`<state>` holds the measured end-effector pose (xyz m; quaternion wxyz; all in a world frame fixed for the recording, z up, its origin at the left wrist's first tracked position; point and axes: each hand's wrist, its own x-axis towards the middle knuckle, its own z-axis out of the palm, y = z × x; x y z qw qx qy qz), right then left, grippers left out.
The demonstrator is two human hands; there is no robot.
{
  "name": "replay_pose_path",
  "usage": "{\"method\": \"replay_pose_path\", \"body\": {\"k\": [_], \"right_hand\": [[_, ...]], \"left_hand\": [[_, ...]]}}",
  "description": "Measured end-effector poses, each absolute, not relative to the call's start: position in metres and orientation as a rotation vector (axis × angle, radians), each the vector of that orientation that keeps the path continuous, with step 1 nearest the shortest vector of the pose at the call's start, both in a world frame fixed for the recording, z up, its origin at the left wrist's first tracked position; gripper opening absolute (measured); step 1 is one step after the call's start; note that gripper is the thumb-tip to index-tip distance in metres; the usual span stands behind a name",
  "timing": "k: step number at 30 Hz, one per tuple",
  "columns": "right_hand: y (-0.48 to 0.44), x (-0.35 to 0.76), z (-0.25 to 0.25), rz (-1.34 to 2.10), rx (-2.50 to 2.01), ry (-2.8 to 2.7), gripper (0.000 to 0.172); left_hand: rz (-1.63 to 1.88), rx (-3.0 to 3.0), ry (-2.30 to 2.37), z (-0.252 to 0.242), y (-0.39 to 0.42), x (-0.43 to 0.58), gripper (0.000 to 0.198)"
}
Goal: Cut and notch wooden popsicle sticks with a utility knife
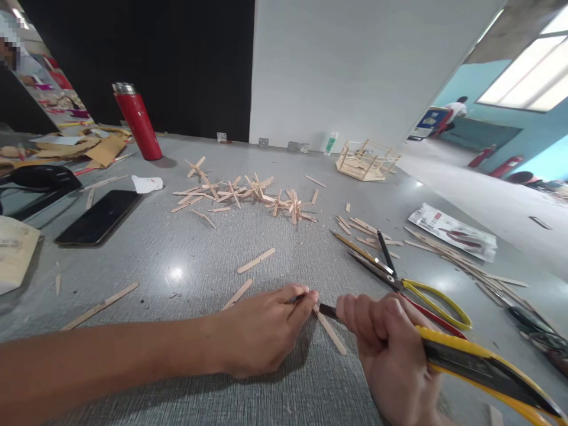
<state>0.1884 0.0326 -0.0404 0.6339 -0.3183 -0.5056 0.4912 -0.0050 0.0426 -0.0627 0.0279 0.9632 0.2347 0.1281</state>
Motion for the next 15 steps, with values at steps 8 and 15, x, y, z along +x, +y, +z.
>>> {"method": "replay_pose_path", "body": {"k": [8,15], "right_hand": [[0.0327,0.1859,-0.0378,1.117,-0.742,-1.159,0.048],[0.0332,0.1852,-0.0374,1.123,-0.74,-1.148,0.048]], "left_hand": [[0.437,2.939,0.718,-0.0648,0.0424,-0.0045,0.063],[0.418,2.991,0.728,-0.0651,0.0432,-0.0044,0.061]]}}
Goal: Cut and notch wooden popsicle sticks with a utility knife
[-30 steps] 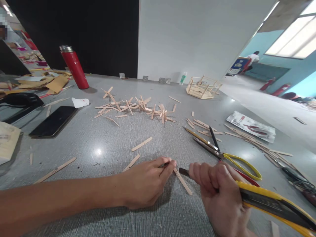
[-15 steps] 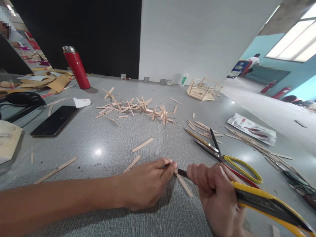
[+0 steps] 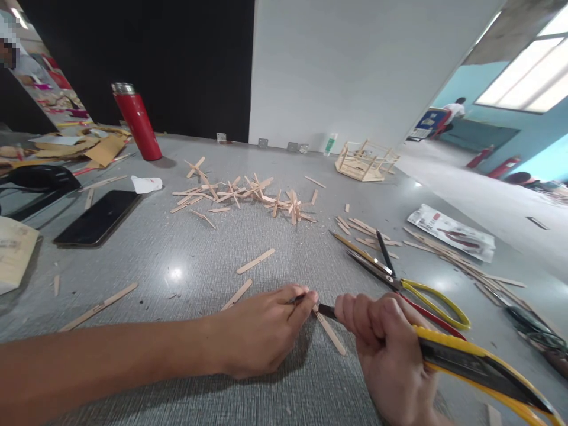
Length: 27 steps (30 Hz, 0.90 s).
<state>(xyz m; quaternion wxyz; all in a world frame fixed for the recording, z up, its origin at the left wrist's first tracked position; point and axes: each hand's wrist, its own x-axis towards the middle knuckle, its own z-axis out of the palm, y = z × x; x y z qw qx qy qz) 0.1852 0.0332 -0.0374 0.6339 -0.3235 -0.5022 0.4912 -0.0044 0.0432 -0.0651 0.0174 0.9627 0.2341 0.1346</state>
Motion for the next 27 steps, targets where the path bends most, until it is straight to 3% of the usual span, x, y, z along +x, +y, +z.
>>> {"method": "replay_pose_path", "body": {"k": [27], "right_hand": [[0.02,0.18,-0.04,1.12,-0.779,-1.171,0.046]], "left_hand": [[0.473,2.952,0.813,-0.068,0.042,-0.003,0.058]]}}
